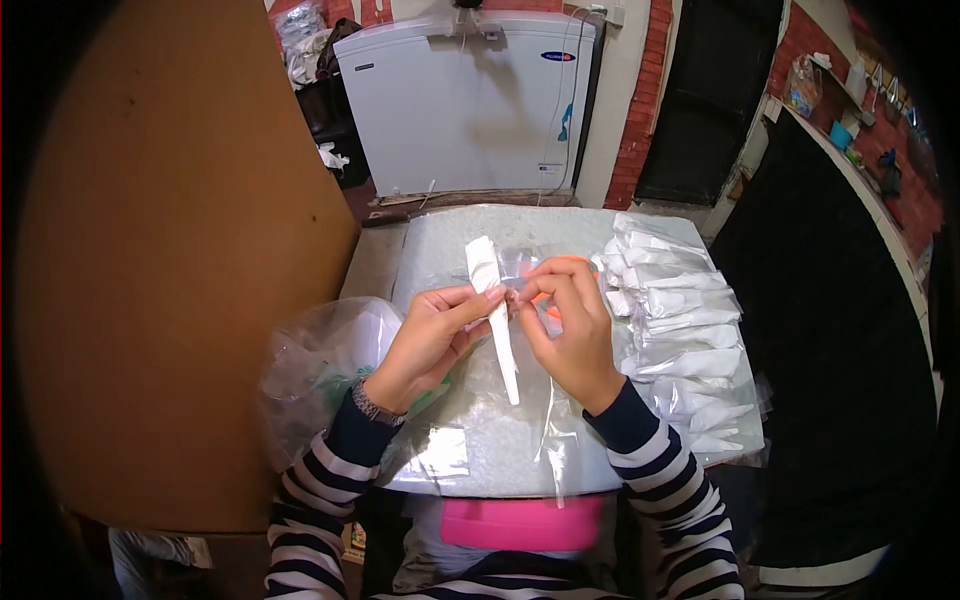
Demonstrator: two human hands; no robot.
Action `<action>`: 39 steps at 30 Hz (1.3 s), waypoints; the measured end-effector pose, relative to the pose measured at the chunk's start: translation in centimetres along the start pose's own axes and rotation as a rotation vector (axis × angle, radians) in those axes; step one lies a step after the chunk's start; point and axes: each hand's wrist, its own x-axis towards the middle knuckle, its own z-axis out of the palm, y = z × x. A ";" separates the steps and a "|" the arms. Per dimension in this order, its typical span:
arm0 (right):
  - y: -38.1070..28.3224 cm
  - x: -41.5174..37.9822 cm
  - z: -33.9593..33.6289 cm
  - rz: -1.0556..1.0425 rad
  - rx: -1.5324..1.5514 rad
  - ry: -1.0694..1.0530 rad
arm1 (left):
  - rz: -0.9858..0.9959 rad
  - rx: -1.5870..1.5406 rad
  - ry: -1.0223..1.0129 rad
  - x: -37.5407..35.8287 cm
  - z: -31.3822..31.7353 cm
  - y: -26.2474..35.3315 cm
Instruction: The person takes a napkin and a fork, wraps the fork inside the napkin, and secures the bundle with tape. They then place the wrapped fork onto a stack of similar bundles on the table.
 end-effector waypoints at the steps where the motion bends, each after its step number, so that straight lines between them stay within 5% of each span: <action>1: -0.2 0.1 -0.3 -0.055 -0.052 -0.011 | -0.014 -0.018 0.002 0.1 -0.1 0.0; 5: -0.4 0.6 -0.7 -0.329 -0.194 -0.050 | -0.062 -0.129 -0.040 0.2 -0.6 -0.2; 15: 0.4 0.8 -0.9 -0.472 -0.144 -0.141 | -0.118 -0.279 -0.167 0.5 -1.5 -0.7; 35: -0.1 0.6 -1.0 -0.447 -0.159 -0.045 | -0.171 -0.475 -0.203 0.4 -1.4 0.0; 39: 0.0 0.5 -1.0 -0.430 -0.154 -0.011 | -0.037 -0.413 -0.313 0.5 -1.9 -0.5</action>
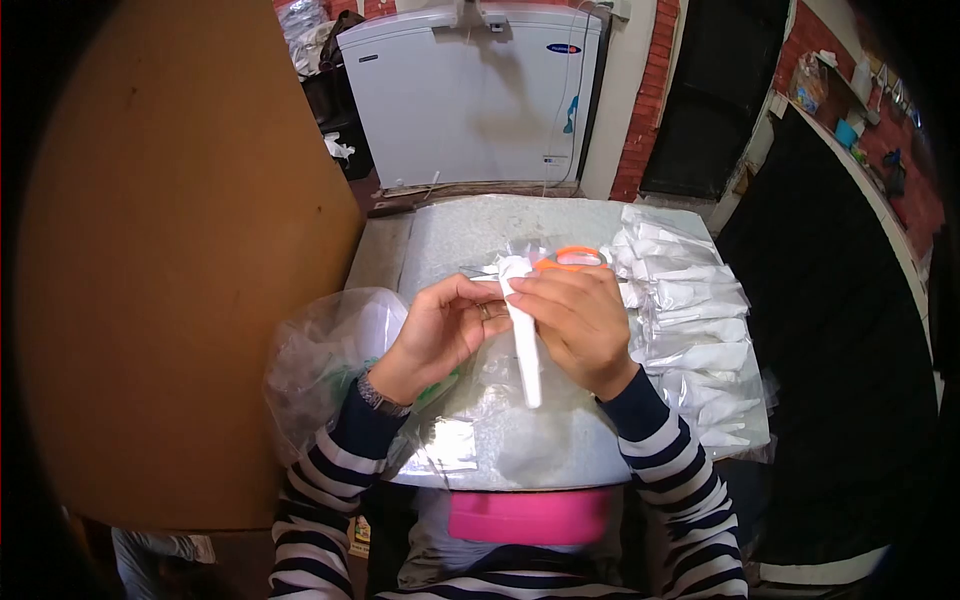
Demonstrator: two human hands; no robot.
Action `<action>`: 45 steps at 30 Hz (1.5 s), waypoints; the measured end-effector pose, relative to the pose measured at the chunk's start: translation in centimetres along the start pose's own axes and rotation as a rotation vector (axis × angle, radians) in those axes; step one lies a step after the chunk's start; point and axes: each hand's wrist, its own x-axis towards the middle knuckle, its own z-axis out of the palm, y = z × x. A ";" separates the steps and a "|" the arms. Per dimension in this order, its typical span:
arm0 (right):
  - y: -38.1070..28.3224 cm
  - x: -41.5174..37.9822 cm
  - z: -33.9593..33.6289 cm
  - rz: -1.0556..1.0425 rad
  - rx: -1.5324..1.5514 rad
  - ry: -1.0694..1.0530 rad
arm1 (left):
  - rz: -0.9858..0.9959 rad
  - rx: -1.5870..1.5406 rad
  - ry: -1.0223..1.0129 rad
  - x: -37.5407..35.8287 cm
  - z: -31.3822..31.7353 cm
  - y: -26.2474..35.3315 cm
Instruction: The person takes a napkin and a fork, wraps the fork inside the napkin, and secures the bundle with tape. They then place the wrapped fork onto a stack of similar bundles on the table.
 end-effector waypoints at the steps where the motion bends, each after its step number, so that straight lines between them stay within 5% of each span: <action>1: 0.0 0.1 -0.1 0.034 0.016 0.014 | 0.004 0.016 0.056 0.0 -0.1 -0.1; 7: 0.7 0.3 -0.3 0.258 0.167 0.129 | 0.082 0.521 0.306 0.4 1.7 -0.9; 17: 0.9 0.8 -0.6 0.881 0.913 0.297 | 0.144 0.721 0.202 0.3 0.4 -0.8; 25: 1.6 0.8 -0.9 0.937 1.019 0.366 | 0.128 0.738 0.335 0.1 1.9 -0.6; 31: 2.0 1.1 -1.2 0.974 1.106 0.453 | 0.429 0.785 0.345 0.7 2.1 -1.5; 45: 1.6 1.3 -1.5 0.973 1.313 0.425 | 0.461 0.973 0.404 0.6 2.2 -1.6</action>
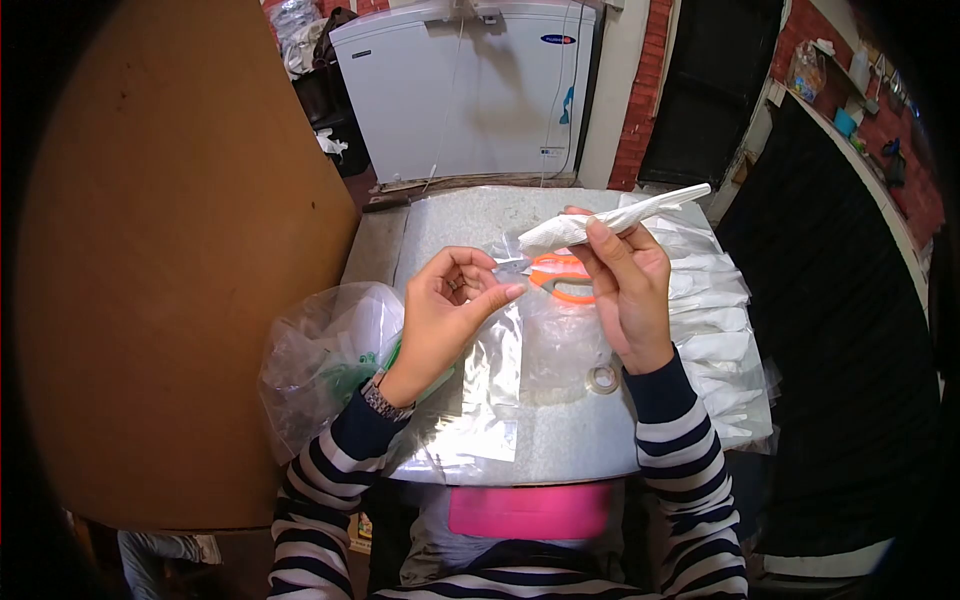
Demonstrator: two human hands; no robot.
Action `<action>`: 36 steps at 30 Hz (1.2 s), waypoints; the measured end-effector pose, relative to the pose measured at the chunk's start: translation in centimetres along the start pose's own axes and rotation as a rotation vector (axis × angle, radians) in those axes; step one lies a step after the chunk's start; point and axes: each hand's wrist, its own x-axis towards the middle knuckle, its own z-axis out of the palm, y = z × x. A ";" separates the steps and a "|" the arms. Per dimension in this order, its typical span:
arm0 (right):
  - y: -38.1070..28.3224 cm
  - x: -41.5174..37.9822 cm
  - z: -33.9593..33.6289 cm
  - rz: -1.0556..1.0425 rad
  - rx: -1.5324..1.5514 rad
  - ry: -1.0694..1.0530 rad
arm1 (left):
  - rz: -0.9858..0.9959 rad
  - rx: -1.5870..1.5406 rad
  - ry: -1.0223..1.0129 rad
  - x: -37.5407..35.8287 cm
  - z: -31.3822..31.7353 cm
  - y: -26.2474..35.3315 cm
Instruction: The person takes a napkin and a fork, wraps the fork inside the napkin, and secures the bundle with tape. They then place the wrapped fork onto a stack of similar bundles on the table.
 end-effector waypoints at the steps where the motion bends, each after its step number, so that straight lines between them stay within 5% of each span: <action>1: 0.0 0.0 -0.1 -0.002 -0.008 -0.006 | -0.013 0.019 0.005 -0.1 0.0 0.1; 36: -1.5 -0.7 1.0 0.103 -0.497 -0.126 | -0.010 0.093 -0.080 -0.5 0.2 -0.4</action>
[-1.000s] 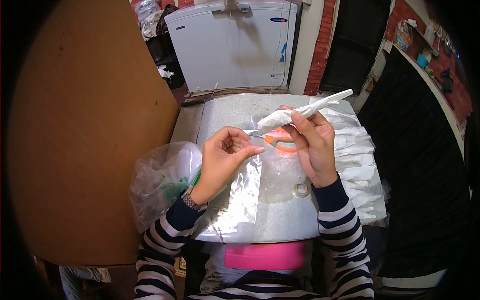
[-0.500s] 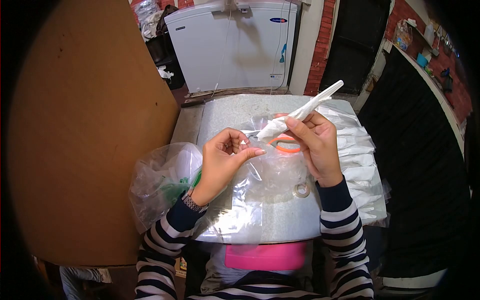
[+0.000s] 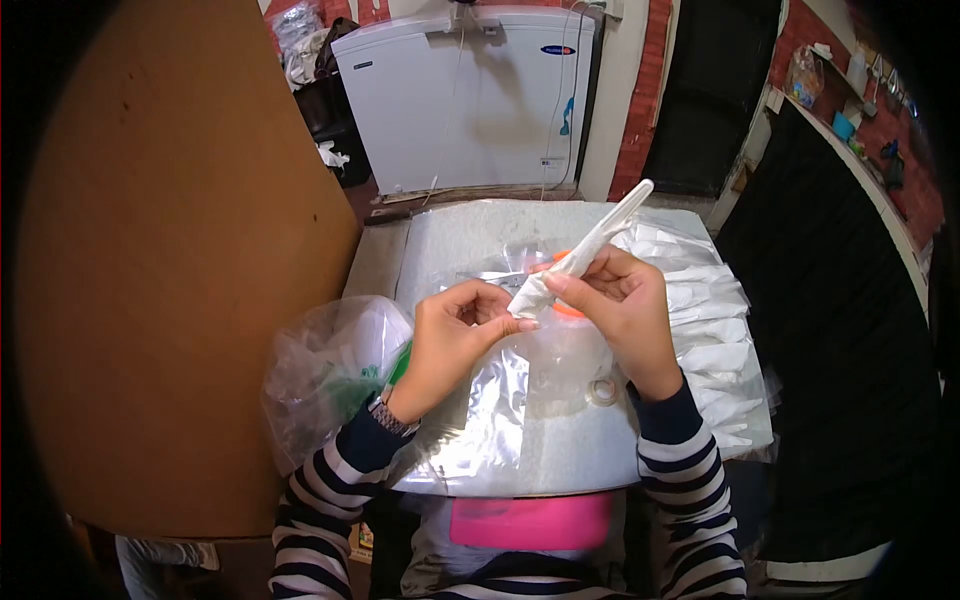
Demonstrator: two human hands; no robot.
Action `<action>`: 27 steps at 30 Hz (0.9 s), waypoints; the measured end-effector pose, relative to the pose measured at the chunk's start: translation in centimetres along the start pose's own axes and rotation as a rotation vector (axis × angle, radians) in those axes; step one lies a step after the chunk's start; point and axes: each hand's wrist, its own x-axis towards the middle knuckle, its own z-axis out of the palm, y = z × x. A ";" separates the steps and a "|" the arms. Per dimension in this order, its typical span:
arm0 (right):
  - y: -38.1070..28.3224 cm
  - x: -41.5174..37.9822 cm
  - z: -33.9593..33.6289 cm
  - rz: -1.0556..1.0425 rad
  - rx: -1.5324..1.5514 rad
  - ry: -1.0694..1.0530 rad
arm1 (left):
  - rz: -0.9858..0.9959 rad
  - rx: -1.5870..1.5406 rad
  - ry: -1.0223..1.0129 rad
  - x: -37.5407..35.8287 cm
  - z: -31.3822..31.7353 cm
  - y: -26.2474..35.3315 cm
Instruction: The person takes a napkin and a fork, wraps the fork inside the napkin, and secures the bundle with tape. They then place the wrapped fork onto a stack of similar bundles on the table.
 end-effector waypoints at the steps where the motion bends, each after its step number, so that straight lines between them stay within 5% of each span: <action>1: 0.3 -0.1 0.3 -0.012 -0.006 0.008 | -0.001 -0.001 -0.009 0.1 0.1 0.3; 10: 1.1 0.0 -0.2 0.004 -0.091 -0.040 | -0.090 0.150 -0.020 -0.2 -0.1 -0.5; 20: 1.7 0.8 -1.0 0.046 -0.081 -0.030 | -0.047 -0.164 -0.153 0.0 0.3 0.7; 27: 1.5 0.8 -0.9 0.064 0.020 -0.050 | -0.148 -0.060 -0.208 0.2 -0.4 1.0</action>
